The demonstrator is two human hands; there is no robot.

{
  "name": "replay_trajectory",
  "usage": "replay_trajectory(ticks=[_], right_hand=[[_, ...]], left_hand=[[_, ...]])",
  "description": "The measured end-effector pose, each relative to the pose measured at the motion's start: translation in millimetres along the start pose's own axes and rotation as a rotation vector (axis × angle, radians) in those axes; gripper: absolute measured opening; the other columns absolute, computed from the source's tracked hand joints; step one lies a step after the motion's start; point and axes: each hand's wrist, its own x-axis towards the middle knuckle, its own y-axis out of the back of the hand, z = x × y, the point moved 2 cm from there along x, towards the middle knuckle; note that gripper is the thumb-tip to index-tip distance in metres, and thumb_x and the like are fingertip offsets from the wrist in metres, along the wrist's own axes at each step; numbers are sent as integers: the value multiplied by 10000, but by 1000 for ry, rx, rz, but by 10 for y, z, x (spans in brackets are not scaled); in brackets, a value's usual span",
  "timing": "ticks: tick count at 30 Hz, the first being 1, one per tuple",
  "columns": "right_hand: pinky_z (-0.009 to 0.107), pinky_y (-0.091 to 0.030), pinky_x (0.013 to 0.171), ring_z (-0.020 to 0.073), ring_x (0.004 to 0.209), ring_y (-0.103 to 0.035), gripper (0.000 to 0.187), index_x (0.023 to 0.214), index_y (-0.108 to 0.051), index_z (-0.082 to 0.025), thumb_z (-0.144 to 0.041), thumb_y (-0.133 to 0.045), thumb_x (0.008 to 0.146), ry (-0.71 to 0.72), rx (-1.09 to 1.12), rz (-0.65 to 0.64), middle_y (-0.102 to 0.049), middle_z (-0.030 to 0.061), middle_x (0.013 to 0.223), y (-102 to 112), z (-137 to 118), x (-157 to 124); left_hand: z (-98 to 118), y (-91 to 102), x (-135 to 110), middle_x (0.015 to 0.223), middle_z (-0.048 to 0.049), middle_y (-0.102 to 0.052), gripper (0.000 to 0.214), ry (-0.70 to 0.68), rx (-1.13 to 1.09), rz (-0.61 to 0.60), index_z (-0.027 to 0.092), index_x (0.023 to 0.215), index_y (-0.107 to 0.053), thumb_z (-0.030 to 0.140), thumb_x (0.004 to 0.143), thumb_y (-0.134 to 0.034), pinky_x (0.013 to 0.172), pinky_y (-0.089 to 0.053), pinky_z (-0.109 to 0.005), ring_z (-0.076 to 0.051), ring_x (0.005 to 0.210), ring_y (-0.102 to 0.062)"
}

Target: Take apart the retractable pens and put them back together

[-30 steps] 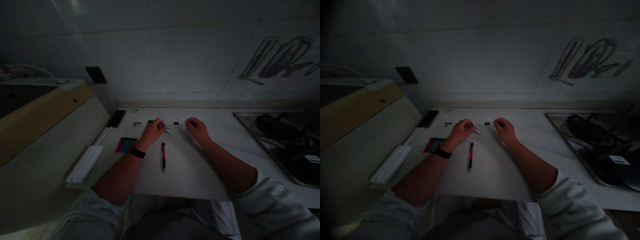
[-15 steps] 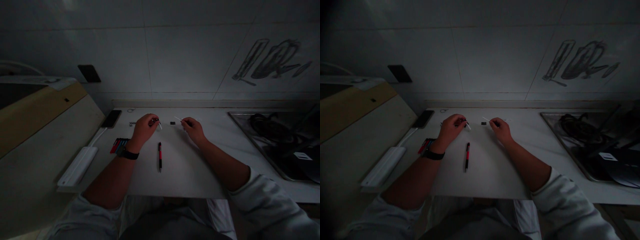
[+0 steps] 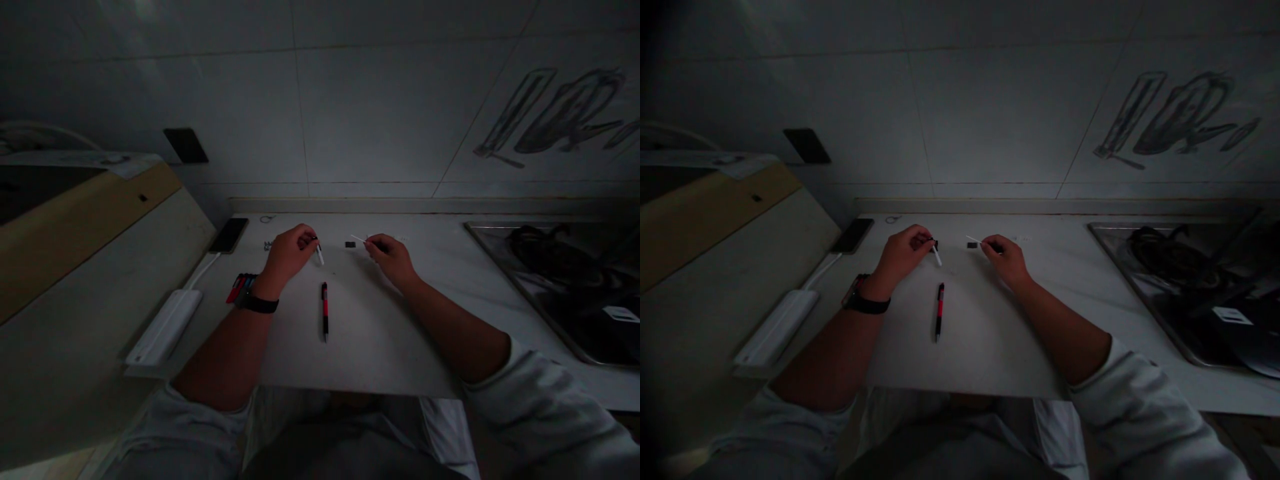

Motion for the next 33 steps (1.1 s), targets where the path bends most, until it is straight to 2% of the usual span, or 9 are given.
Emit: replay_trajectory(ticks=[6,8,12,14,19,22,25,29,33], right_hand=[[332,-498,699,202,754,-629,352,913,-730,-224,-570,-679,873,24,22,-14,-704,49,820,-14,6,2],[337,-499,708,204,753,-628,356,909,-732,-224,-574,-677,875,31,14,-21,-709,52,820,-14,2,0],[346,-497,735,208,764,-631,337,911,-733,-224,-555,-680,881,41,14,-37,-710,53,827,-15,-28,-18],[350,-496,744,210,768,-635,327,911,-733,-223,-545,-683,882,43,13,-33,-713,57,835,-15,-37,-24],[353,-503,744,218,772,-644,340,911,-735,-224,-559,-683,881,41,-18,-33,-718,61,828,-18,-25,-22],[346,-497,728,212,760,-641,344,914,-739,-223,-561,-679,884,36,-28,-40,-715,56,818,-22,-19,-26],[346,-496,716,214,760,-639,353,923,-736,-224,-570,-677,884,29,-24,-53,-721,62,825,-30,-14,-30],[346,-494,706,209,742,-633,335,913,-728,-222,-554,-695,878,21,-6,-51,-713,59,811,-44,8,-24],[345,-501,714,206,745,-646,361,935,-717,-219,-575,-693,879,19,13,-48,-719,60,826,-57,16,-24]], left_hand=[[-119,203,54,830,-29,-746,73,35,111,-95,232,913,-711,272,852,-712,710,-489,-298,-187,770,-677],[-219,319,61,819,-31,-749,79,75,157,-207,235,873,-728,267,801,-732,684,-480,-295,-194,754,-674],[-408,481,7,752,-17,-745,64,192,201,-513,243,779,-748,248,717,-737,619,-456,-287,-198,677,-668],[-470,496,-36,685,-9,-725,55,242,247,-592,245,725,-748,227,674,-740,583,-435,-288,-191,602,-639],[-578,433,-113,563,-1,-661,110,261,451,-543,250,591,-700,166,564,-765,547,-411,-282,-170,496,-561],[-621,392,-134,543,-18,-642,116,213,540,-519,242,578,-683,197,567,-790,540,-414,-277,-167,480,-546],[-648,354,-132,565,-40,-653,152,208,605,-547,232,574,-679,262,595,-826,561,-428,-288,-179,506,-560],[-680,326,-111,606,-54,-677,213,283,611,-612,234,587,-693,345,608,-874,618,-452,-320,-206,562,-592],[-710,364,-99,608,-33,-676,174,282,548,-601,246,584,-700,262,589,-873,666,-461,-320,-210,611,-613]])
